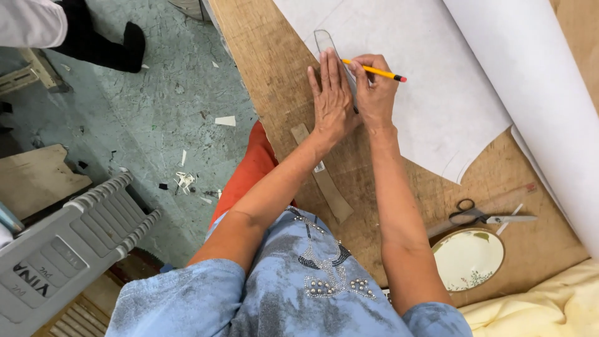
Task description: The person uses a pencil and various rulers to draw lines and curves on a large sheet of paper placed on a wooden table. They adjust the rulers to create straight and curved sections of a pattern.
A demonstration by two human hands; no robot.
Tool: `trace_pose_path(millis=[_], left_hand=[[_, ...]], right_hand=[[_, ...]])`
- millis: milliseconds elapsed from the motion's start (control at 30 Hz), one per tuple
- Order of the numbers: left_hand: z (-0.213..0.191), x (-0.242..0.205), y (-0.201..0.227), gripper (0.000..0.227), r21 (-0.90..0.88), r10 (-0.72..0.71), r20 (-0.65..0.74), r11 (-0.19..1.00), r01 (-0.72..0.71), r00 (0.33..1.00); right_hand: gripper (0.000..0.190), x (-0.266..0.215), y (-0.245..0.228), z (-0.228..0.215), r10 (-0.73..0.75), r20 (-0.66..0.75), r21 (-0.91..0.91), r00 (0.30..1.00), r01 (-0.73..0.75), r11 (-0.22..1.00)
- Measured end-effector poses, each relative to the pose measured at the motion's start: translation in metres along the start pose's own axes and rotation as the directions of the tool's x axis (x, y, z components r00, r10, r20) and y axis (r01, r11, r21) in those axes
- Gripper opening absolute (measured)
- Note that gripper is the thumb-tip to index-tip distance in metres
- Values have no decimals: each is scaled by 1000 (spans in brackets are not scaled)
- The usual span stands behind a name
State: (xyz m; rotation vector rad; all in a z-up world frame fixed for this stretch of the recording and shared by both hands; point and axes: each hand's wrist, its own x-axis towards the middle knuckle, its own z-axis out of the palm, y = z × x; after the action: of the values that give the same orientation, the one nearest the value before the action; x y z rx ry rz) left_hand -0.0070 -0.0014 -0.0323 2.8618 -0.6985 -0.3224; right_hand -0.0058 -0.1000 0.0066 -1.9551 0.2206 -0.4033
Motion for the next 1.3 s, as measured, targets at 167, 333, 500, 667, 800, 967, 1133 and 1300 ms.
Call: trace_pose_path(millis=[167, 333, 500, 667, 800, 967, 1133, 1300], left_hand=[[5, 9, 6, 122, 49, -64, 67, 997, 61, 996], [26, 12, 11, 100, 164, -109, 2, 981, 107, 994], [24, 12, 11, 142, 449, -95, -199, 876, 177, 975], [10, 9, 6, 159, 498, -45, -131, 861, 105, 990], [11, 10, 5, 151, 489, -41, -113, 868, 92, 993], [9, 9, 4, 153, 481, -30, -106, 873, 77, 994], [9, 9, 4, 154, 471, -32, -56, 881, 55, 998], [8, 9, 1, 154, 458, -5, -93, 888, 47, 996]], right_hand=[[12, 33, -3, 20, -22, 7, 9, 1000, 22, 1000], [15, 44, -3, 28, -36, 0, -53, 999, 36, 998], [13, 44, -7, 26, -20, -3, 35, 1000, 21, 999], [17, 50, -5, 30, -10, -40, 82, 999, 13, 997], [16, 54, -1, 34, 13, -25, 79, 1000, -11, 997], [16, 59, 0, 33, 0, 4, 66, 1000, 0, 998], [17, 58, -2, 28, 22, 28, 59, 999, -23, 998], [20, 55, -1, 23, 34, 4, 34, 999, -34, 999]])
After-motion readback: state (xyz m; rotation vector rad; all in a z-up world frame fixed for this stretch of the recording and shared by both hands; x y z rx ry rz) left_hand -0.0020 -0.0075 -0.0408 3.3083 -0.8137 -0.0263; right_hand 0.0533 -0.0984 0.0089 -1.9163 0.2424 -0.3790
